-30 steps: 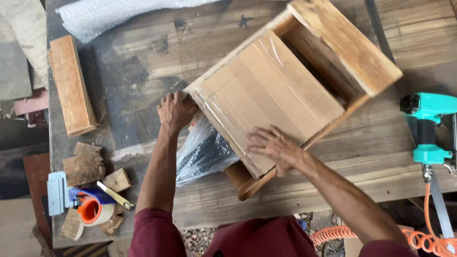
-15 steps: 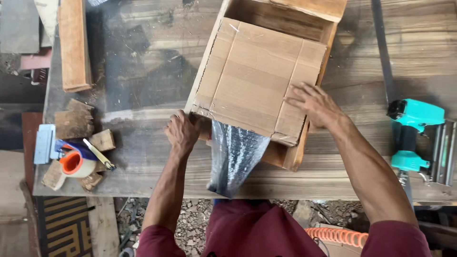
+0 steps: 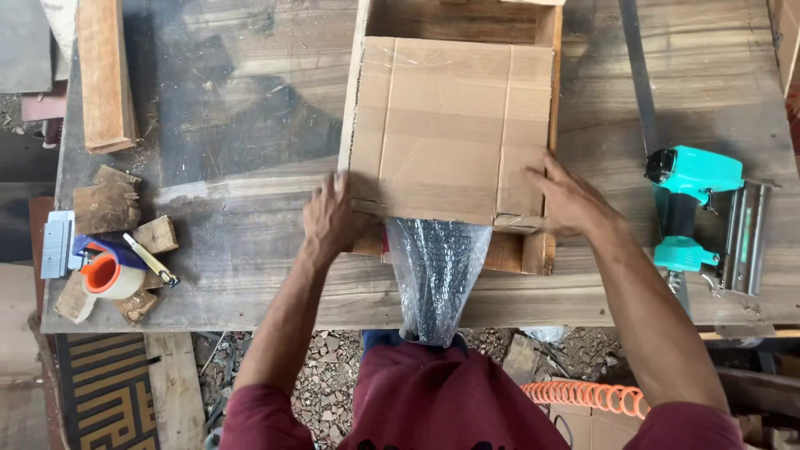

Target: The person assembles a wooden box by placing a cardboard-wrapped item inside a wooden frame and then securing wooden slats over the top using a pneumatic nail gun.

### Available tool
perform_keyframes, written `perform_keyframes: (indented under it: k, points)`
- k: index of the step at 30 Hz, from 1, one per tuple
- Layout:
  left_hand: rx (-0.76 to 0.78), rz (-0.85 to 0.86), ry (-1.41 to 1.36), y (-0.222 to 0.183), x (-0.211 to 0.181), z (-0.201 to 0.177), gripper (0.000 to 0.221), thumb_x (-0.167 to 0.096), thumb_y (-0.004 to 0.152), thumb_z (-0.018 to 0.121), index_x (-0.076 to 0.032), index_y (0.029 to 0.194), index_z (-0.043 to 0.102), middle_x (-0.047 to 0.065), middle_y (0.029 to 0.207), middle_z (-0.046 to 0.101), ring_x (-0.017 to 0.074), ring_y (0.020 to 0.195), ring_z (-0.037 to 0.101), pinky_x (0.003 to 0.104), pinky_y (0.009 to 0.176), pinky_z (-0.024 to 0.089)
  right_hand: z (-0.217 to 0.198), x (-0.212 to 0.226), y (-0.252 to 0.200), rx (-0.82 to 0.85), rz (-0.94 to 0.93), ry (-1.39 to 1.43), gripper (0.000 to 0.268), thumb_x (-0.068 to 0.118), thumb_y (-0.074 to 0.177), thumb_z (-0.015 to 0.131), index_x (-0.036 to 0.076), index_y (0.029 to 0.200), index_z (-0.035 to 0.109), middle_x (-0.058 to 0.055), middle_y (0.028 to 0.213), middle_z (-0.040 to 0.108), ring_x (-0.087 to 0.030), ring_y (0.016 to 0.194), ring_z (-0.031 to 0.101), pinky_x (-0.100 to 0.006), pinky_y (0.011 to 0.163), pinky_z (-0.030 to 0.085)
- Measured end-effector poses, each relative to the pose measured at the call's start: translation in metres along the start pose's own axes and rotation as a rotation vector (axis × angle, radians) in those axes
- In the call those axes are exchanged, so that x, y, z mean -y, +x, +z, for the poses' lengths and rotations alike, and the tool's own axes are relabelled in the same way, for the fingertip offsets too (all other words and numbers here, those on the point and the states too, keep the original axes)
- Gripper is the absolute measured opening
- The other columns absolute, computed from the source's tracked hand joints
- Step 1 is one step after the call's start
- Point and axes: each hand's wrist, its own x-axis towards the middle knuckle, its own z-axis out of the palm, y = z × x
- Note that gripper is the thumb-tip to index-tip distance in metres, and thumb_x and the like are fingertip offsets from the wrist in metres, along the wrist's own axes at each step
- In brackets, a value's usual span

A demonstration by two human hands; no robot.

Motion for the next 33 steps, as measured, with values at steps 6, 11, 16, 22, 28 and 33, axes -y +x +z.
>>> perform_keyframes:
  k: [6, 11, 16, 22, 28, 33]
  points:
    - [0.03, 0.312, -0.146, 0.038, 0.024, 0.001, 0.138, -0.06, 0.05, 0.088, -0.017, 0.164, 0.023, 0.023, 0.169, 0.018, 0.0514, 0.139, 0.045, 0.063, 0.104, 0.051, 0.02, 0.04, -0.021, -0.167, 0.085, 0.196, 0.115, 0.047, 0.063, 0.092, 0.011, 0.159, 0.041, -0.03, 0.17, 0.011, -0.06, 0.149, 0.018, -0.069, 0.112, 0.04]
    - [0.094, 0.315, -0.186, 0.039, 0.028, -0.005, 0.136, -0.058, 0.059, 0.088, -0.015, 0.166, 0.015, 0.021, 0.171, 0.009, 0.051, 0.14, 0.045, 0.059, 0.11, 0.052, 0.044, 0.024, -0.025, -0.233, 0.114, 0.379, 0.104, 0.042, 0.073, 0.085, 0.009, 0.16, 0.038, -0.026, 0.172, 0.008, -0.053, 0.153, 0.015, -0.059, 0.123, 0.031]
    - [0.057, 0.337, -0.162, 0.061, 0.044, 0.025, 0.134, -0.053, 0.059, 0.088, -0.015, 0.165, 0.016, 0.02, 0.169, 0.015, 0.0523, 0.125, 0.058, 0.059, 0.104, 0.057, 0.049, 0.018, -0.023, -0.22, 0.126, 0.298, 0.094, 0.04, 0.079, 0.083, 0.01, 0.158, 0.042, -0.027, 0.171, 0.014, -0.047, 0.154, 0.021, -0.053, 0.123, 0.031]
    - [-0.06, 0.341, -0.077, 0.096, 0.06, 0.062, 0.128, -0.066, 0.057, 0.084, -0.023, 0.162, 0.026, 0.009, 0.162, 0.035, 0.046, 0.106, 0.07, 0.056, 0.09, 0.063, 0.1, -0.02, 0.01, -0.658, -0.009, -0.026, 0.081, 0.059, 0.076, 0.076, 0.016, 0.144, 0.064, -0.019, 0.155, 0.053, -0.033, 0.142, 0.053, -0.037, 0.114, 0.048]
    - [-0.105, 0.217, -0.058, 0.132, 0.07, 0.123, 0.113, -0.063, 0.061, 0.08, -0.028, 0.158, 0.033, 0.003, 0.148, 0.06, 0.0424, 0.09, 0.075, 0.058, 0.077, 0.063, 0.113, -0.036, 0.031, -0.743, 0.059, -0.043, 0.071, 0.05, 0.069, 0.088, 0.023, 0.133, 0.073, -0.008, 0.127, 0.072, -0.026, 0.121, 0.07, -0.031, 0.101, 0.059]
    - [-0.176, 0.139, -0.041, 0.101, 0.044, 0.077, 0.091, -0.052, 0.07, 0.082, -0.016, 0.144, 0.042, 0.008, 0.144, 0.064, 0.0406, 0.095, 0.075, 0.058, 0.079, 0.062, 0.119, -0.04, 0.039, -0.721, 0.209, -0.045, 0.062, 0.052, 0.073, 0.086, 0.029, 0.13, 0.074, 0.003, 0.12, 0.066, -0.021, 0.117, 0.07, -0.032, 0.085, 0.064]
